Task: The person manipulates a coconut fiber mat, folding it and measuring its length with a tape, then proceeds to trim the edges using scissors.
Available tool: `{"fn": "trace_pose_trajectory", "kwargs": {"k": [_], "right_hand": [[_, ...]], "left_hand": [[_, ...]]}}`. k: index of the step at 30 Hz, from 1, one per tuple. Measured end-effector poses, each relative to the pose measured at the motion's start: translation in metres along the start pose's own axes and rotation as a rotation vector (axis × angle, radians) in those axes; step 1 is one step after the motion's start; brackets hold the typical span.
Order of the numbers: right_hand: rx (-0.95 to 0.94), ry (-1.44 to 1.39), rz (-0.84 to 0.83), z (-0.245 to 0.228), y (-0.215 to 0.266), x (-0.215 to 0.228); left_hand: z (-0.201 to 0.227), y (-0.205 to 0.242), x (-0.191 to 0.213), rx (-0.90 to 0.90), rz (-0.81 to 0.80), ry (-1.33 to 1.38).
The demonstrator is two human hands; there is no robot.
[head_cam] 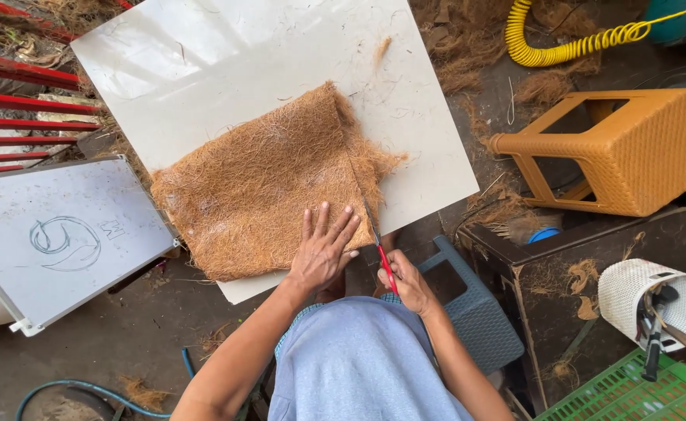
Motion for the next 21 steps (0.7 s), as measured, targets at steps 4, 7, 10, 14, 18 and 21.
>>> {"fn": "trace_pose_trajectory", "kwargs": {"k": [4, 7, 10, 14, 18, 21], "right_hand": [[-0.007, 0.014, -0.014, -0.011, 0.003, -0.004], [-0.004, 0.025, -0.005, -0.008, 0.0, -0.006], [-0.01, 0.019, 0.034, 0.003, -0.003, -0.002], [-0.003, 0.029, 0.064, -0.007, 0.001, -0.002], [-0.01, 0.021, 0.053, -0.009, -0.002, -0.003], [-0.018, -0.023, 0.053, -0.009, -0.011, -0.003]], "left_hand": [[-0.002, 0.0, 0.004, 0.01, 0.029, 0.037], [-0.002, 0.0, 0.008, 0.009, 0.017, 0.053], [-0.002, -0.002, 0.011, 0.004, 0.022, 0.068], [-0.002, -0.001, 0.014, 0.008, 0.027, 0.086], [-0.001, -0.002, 0.022, 0.036, -0.039, 0.116], [0.004, -0.005, 0.036, -0.033, -0.036, 0.043]]}}
Point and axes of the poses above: each hand's wrist, its own y-axis away from the middle knuckle, its own x-axis out of the back of the hand, z = x × y, the point moved 8 cm from there along -y, towards the middle knuckle
